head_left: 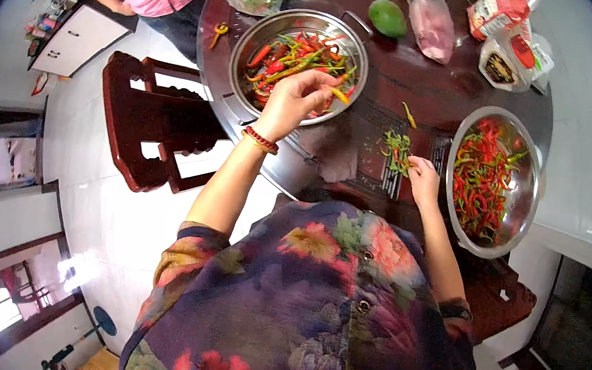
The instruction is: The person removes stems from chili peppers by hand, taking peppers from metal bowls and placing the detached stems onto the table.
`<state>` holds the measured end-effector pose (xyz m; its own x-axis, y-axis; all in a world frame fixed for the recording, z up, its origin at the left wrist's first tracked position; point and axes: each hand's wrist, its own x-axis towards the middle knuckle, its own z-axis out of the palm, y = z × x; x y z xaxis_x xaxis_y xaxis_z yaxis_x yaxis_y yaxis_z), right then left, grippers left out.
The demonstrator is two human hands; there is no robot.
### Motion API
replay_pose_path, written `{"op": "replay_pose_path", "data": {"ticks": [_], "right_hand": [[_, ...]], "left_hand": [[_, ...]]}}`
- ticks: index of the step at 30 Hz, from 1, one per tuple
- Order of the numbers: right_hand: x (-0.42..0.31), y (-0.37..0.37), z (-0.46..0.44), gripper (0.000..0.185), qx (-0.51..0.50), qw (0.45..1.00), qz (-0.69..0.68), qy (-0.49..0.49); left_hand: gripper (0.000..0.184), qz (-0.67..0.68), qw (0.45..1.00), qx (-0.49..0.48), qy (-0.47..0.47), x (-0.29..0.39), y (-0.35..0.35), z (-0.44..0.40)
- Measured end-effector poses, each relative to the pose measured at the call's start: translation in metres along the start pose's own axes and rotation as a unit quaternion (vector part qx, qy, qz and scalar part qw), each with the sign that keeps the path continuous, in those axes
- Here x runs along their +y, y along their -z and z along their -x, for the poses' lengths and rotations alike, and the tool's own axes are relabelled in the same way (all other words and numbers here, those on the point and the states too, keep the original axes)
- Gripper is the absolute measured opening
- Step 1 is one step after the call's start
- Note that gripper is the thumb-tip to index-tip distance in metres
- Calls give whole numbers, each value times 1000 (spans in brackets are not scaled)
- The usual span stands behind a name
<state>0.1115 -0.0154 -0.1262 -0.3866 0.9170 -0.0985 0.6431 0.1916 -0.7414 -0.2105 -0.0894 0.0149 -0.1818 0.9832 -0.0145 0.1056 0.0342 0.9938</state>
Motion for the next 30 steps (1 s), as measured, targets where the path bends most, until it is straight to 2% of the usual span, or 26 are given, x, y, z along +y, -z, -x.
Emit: {"op": "replay_pose_path", "data": {"ticks": [1,2,4,5,6,8,9,10,12,14,16,18,19,20,22,23,24,25,29,30], "right_hand": [[-2,-1,-1,24,5,1000,-3,5],[-4,2,0,25,-14,1000,5,1],[-8,4,1,23,20,998,39,39],[-9,9,1,23,3,999,40,24],[-15,14,3,24,-13,999,41,7],[-32,23,12,23,-32,998,60,13],[-28,24,16,20,-21,999,39,23],[-32,26,20,20,-23,999,40,17],[-47,38,31,19,-26,999,47,-3],[-54,47,36,18,-6,999,46,-3],[-60,57,41,17,9,999,39,-5],[-64,70,43,16,15,999,50,6],[-61,74,45,15,42,999,30,0],[-58,80,47,15,68,998,10,-4],[-54,101,49,18,77,996,49,-25],[-46,109,51,20,94,993,67,-23],[-39,119,53,21,112,990,86,-24],[-41,129,55,23,119,985,94,-79],[6,161,59,27,149,977,105,-111],[15,166,58,29,147,971,142,-122]], "left_hand": [[16,-44,996,65,38,9,5,2],[14,-60,992,110,8,-10,17,-3],[14,-79,972,219,34,-19,48,-12],[16,-129,951,282,24,-34,72,-20],[18,-177,923,341,14,-60,103,-30],[17,-185,886,422,47,-128,172,-48],[17,-116,889,436,77,-146,195,-52],[17,-136,871,458,111,-200,234,-64],[22,11,864,462,201,-204,248,-75],[24,85,860,462,201,-179,238,-86],[31,207,878,414,125,-209,253,-106],[43,168,908,354,150,-223,265,-114],[53,69,910,339,230,-226,270,-110],[55,88,886,384,245,-231,268,-112],[55,146,889,374,221,-224,258,-105],[58,153,906,345,190,-245,265,-105],[53,166,918,321,162,-273,284,-102],[50,181,929,293,134,-292,291,-106],[33,128,926,325,145,-218,249,-71],[32,149,925,331,116,-215,248,-67]]}}
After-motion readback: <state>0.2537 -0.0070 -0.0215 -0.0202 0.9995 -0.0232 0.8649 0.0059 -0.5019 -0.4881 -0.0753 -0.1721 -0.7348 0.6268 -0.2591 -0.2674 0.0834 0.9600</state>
